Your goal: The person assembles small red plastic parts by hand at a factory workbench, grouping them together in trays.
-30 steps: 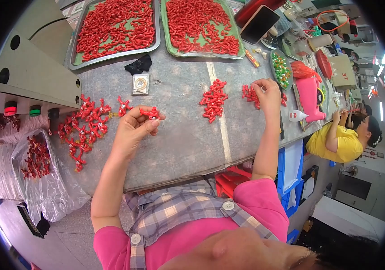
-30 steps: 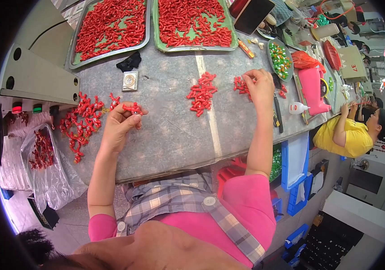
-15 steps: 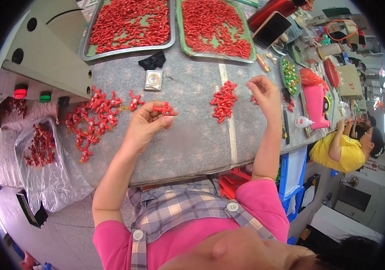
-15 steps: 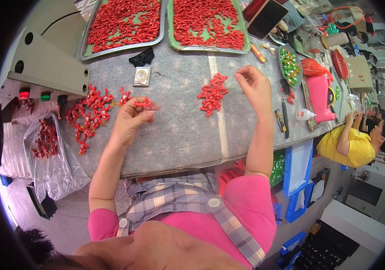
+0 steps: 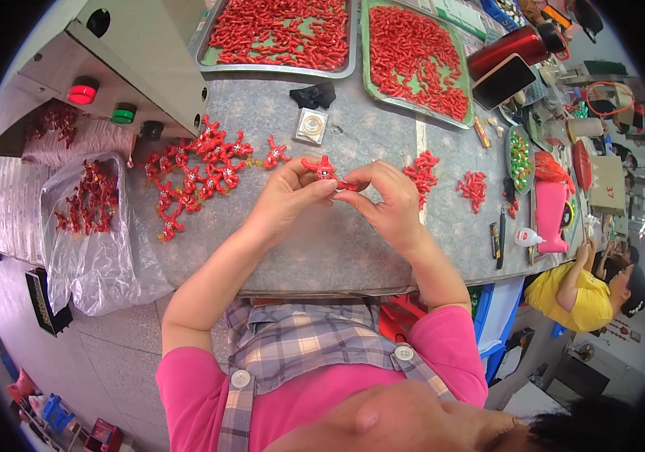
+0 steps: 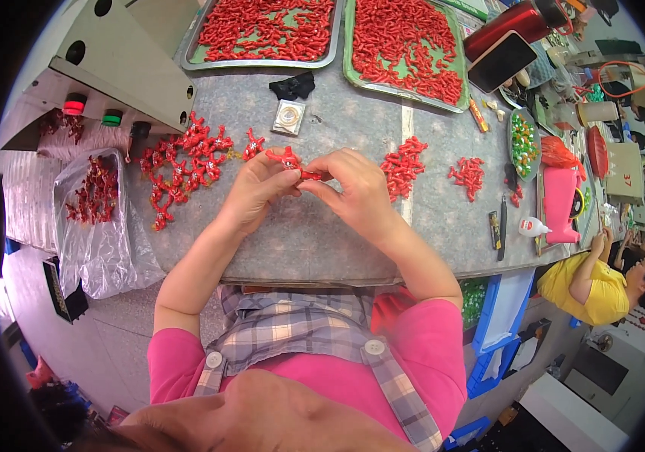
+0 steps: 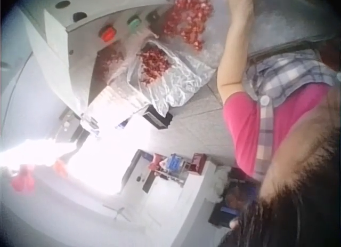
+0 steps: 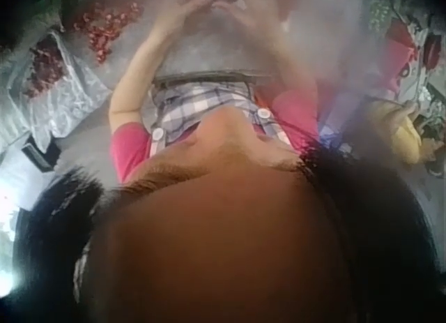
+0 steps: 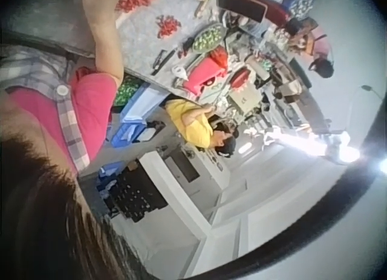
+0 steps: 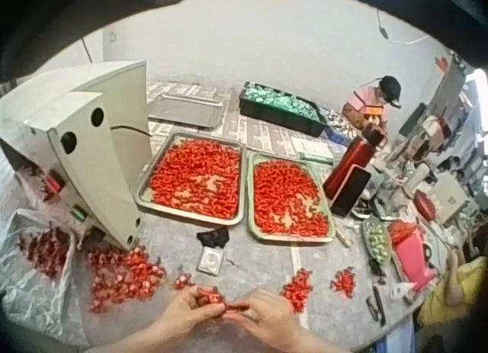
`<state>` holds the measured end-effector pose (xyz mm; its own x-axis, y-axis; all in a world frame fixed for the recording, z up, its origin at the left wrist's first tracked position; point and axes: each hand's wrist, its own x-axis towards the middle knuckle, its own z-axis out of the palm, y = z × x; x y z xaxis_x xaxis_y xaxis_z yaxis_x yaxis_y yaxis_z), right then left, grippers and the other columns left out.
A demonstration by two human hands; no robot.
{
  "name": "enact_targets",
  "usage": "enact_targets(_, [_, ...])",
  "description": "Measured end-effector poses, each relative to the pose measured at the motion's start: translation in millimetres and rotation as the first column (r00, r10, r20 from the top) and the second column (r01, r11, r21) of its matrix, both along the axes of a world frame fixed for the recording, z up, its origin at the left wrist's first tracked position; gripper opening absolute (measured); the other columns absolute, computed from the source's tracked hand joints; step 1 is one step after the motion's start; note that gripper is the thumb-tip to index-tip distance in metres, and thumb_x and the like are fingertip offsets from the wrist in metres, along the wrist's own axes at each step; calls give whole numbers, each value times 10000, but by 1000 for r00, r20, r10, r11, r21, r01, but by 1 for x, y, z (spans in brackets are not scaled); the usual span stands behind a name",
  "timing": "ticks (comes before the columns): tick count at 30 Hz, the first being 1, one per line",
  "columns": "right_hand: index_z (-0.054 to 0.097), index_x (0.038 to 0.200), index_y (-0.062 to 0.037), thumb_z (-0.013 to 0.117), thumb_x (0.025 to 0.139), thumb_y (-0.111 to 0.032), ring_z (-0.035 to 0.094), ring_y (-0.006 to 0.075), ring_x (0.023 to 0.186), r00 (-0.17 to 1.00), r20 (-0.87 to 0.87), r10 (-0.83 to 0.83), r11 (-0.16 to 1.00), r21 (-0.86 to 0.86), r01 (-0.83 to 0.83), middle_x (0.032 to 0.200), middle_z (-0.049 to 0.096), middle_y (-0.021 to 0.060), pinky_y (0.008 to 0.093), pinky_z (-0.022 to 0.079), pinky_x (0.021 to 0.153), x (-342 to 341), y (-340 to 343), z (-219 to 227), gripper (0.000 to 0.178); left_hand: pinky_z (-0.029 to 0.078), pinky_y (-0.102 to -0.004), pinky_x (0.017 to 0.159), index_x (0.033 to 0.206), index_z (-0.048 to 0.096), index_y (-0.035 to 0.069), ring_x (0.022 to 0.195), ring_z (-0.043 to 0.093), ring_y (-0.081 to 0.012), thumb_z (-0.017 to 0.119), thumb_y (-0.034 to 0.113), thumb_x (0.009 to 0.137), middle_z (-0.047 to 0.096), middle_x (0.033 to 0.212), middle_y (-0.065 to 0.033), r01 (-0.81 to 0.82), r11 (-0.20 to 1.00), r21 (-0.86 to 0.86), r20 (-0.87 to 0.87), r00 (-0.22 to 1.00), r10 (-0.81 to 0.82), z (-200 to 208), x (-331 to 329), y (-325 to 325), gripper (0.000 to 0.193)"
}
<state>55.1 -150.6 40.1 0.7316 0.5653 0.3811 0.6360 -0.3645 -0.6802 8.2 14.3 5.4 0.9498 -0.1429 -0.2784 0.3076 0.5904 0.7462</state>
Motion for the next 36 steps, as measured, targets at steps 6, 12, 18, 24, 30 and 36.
enact_targets(6, [585, 793, -43, 716, 670, -124, 573, 214, 648, 987, 158, 31, 998, -54, -23, 733, 602, 62, 319, 449, 568, -3, 2, -3, 197, 484, -236, 696, 1020, 513, 32, 826, 574, -98, 626, 118, 814, 592, 919, -48, 11, 999, 46, 17, 1000, -12, -3, 1, -1, 250])
enact_targets(12, [622, 839, -48, 701, 680, -105, 592, 231, 701, 998, -8, 55, 998, -23, -55, 775, 619, 73, 316, 463, 607, 1, -4, -1, 187, 488, -236, 695, 1021, 512, 20, 803, 587, -111, 607, 134, 829, 590, 909, -62, 17, 999, 33, -30, 999, -16, -4, 0, 1, 244])
enact_targets(18, [640, 825, -48, 682, 698, -88, 601, 229, 717, 997, -29, 65, 996, -54, -67, 772, 619, 76, 310, 466, 622, 9, 1, 5, 140, 482, -246, 678, 1003, 508, 30, 778, 577, -117, 603, 84, 821, 581, 896, -57, -9, 1000, 11, -62, 998, 9, -5, 5, 2, 212])
enact_targets(24, [649, 834, -28, 673, 717, -70, 596, 175, 703, 952, -280, 125, 985, -82, -153, 768, 623, 76, 277, 458, 626, 31, 14, 14, 126, 499, -228, 684, 999, 510, 20, 779, 594, -106, 615, 144, 825, 595, 899, -60, -115, 992, -44, -46, 993, 113, -9, 8, 9, 237])
enact_targets(30, [657, 841, -27, 666, 720, -49, 591, 164, 704, 974, -162, 156, 976, -129, -178, 776, 628, 71, 264, 452, 629, 47, 29, 17, 124, 498, -231, 705, 1014, 514, 29, 799, 584, -97, 608, 149, 833, 603, 925, -60, -213, 974, -70, -63, 976, 209, -6, 9, 16, 237])
enact_targets(36, [603, 737, -69, 639, 668, -82, 550, 205, 667, 907, 383, 175, 954, -294, -59, 682, 537, 47, 330, 438, 582, 75, 46, -12, 79, 483, -264, 748, 1001, 532, 29, 816, 576, -123, 584, 153, 850, 614, 969, -82, -401, 911, -93, -56, 916, 398, -3, 14, 23, 203])
